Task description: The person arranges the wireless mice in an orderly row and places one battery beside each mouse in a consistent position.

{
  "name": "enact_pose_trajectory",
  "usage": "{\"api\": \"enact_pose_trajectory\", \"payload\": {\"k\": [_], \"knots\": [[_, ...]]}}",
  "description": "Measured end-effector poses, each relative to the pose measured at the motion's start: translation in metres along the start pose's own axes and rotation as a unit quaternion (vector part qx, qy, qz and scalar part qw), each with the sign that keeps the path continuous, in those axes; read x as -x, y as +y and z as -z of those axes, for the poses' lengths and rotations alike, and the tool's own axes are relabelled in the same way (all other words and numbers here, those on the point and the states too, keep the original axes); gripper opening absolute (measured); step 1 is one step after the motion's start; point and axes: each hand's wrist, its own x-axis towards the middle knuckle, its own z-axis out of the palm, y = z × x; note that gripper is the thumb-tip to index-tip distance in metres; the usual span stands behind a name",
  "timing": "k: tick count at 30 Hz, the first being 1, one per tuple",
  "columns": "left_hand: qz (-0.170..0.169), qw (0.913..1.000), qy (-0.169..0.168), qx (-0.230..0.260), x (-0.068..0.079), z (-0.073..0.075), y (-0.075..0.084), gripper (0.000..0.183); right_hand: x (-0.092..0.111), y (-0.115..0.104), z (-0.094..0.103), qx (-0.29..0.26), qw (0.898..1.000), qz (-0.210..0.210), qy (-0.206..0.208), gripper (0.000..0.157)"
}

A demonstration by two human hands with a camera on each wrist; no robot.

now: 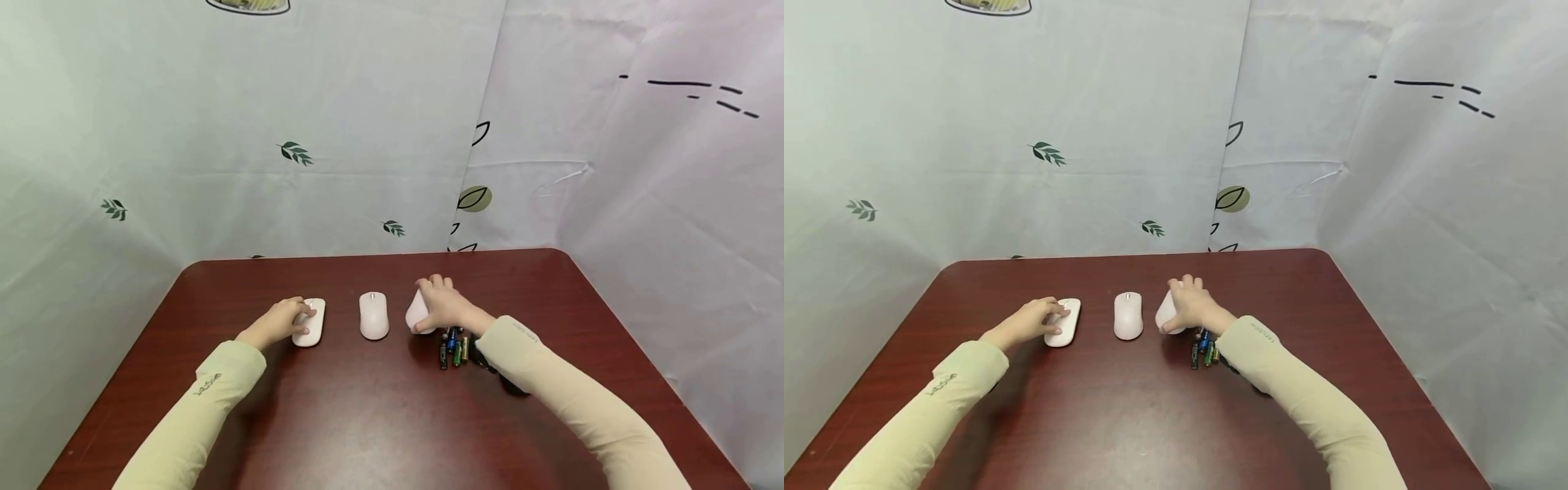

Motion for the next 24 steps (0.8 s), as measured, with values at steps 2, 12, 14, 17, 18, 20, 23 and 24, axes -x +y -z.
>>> {"api": "enact_pose_trajectory", "payload": {"k": [2,12,14,17,18,20,23,24], "knots": [[0.000,1.0000,0.001,-0.001,0.000,0.001,0.000,0.032,-0.001,-0.011,-0.004,0.005,1.000,0.014,-0.010,0.085],[0.021,0.9997,-0.011,0.009,-0.001,0.001,0.001,0.034,-0.008,-0.065,-0.032,0.061,0.993,0.087,-0.060,0.090],[0.021,0.9997,-0.010,0.005,-0.001,0.001,0.001,0.034,-0.010,-0.075,-0.039,0.070,0.991,0.097,-0.064,0.090],[0.021,0.9997,-0.011,0.003,-0.001,0.001,0.001,0.035,-0.012,-0.090,-0.048,0.080,0.988,0.109,-0.076,0.090],[0.023,0.9996,-0.013,0.005,-0.001,0.000,0.001,0.035,-0.012,-0.095,-0.051,0.083,0.987,0.114,-0.080,0.090],[0.025,0.9995,-0.016,0.006,-0.001,0.000,0.001,0.035,-0.014,-0.104,-0.057,0.097,0.984,0.125,-0.086,0.090],[0.029,0.9994,-0.020,0.008,-0.002,-0.001,0.001,0.034,-0.016,-0.117,-0.065,0.112,0.979,0.140,-0.095,0.088],[0.031,0.9993,-0.021,0.009,-0.001,0.000,0.001,0.034,-0.017,-0.122,-0.067,0.118,0.977,0.145,-0.097,0.088]]}}
